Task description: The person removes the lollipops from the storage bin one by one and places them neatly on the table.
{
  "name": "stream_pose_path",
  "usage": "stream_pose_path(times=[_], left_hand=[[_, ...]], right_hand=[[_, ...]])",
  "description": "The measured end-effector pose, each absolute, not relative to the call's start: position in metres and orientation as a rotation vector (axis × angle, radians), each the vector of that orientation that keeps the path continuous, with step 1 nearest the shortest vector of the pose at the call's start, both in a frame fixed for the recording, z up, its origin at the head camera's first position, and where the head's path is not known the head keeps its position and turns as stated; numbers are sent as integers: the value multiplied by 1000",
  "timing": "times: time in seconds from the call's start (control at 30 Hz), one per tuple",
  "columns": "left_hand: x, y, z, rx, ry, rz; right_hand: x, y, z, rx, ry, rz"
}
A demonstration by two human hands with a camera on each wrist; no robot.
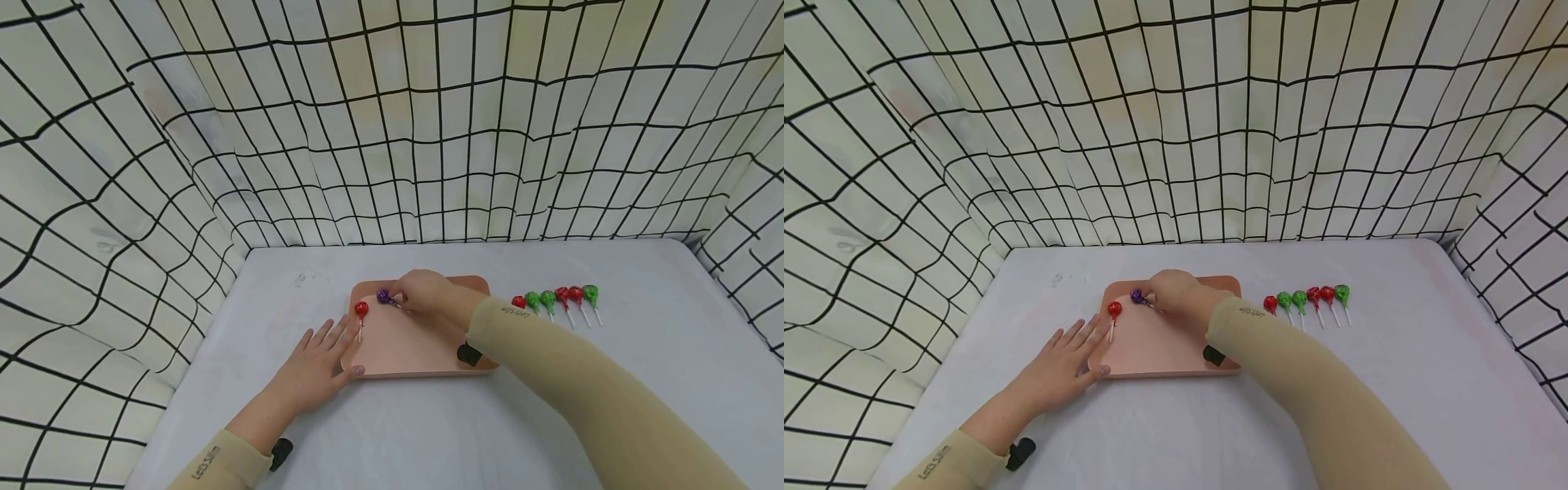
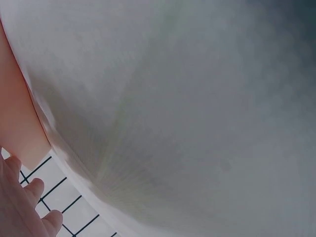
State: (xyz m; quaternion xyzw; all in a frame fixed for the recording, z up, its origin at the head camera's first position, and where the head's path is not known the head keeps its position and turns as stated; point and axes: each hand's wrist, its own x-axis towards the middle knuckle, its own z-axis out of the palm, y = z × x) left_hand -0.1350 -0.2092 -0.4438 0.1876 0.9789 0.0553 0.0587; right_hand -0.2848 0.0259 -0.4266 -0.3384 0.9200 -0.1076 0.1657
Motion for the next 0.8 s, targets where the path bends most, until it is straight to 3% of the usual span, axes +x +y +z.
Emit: stream_pose_path(times=[0.8], left_hand=[[-136, -209, -444, 558, 2954, 157]], right_hand=[[-278, 36, -424, -947, 2648, -222]])
